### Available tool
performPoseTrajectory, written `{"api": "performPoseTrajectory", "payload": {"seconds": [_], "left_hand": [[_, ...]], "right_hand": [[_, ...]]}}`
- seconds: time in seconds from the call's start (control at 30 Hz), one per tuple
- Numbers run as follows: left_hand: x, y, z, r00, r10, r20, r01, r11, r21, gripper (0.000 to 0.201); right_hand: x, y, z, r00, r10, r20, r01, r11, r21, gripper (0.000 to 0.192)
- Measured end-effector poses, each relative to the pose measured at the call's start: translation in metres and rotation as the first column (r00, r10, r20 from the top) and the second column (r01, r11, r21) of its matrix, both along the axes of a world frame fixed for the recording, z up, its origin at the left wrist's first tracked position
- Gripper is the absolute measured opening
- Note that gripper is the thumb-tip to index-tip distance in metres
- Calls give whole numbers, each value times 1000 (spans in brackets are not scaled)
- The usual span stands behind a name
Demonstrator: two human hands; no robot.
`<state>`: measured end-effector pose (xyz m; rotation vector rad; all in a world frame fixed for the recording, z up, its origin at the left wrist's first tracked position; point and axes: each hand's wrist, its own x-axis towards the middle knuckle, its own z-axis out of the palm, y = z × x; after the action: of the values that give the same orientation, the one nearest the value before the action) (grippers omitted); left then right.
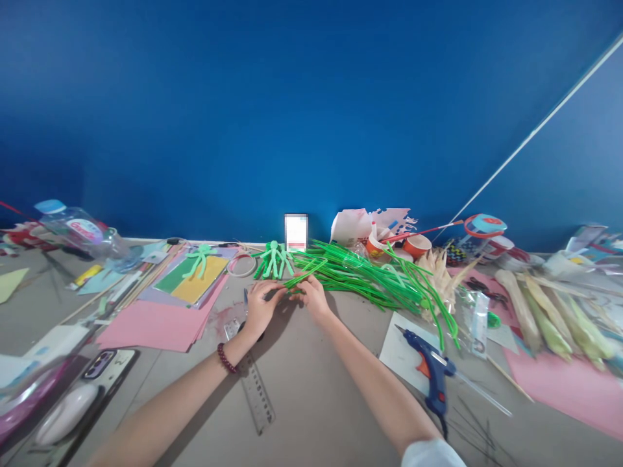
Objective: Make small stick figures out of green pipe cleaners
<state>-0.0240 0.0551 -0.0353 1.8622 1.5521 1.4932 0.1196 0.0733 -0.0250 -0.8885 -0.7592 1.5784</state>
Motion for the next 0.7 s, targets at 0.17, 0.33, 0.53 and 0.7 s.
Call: {"api": "performPoseTrajectory", "payload": {"seconds": [0.17,0.33,0.53,0.7], "left_hand": [[1,-1,2,999,-48,20,49,997,-52,10],[3,-2,-1,988,-8,152,25,994,-110,20],[5,-5,2,958,-226,179,269,923,-274,27],[5,-7,5,970,-243,13,235,922,-307,37]], "right_hand": [[-1,0,1,999,28,-46,-29,999,-19,29],[2,5,0,999,-36,-30,36,999,0,30],[8,7,7,998,-55,-12,55,998,39,36],[20,13,10,988,-131,85,127,991,49,37]]}}
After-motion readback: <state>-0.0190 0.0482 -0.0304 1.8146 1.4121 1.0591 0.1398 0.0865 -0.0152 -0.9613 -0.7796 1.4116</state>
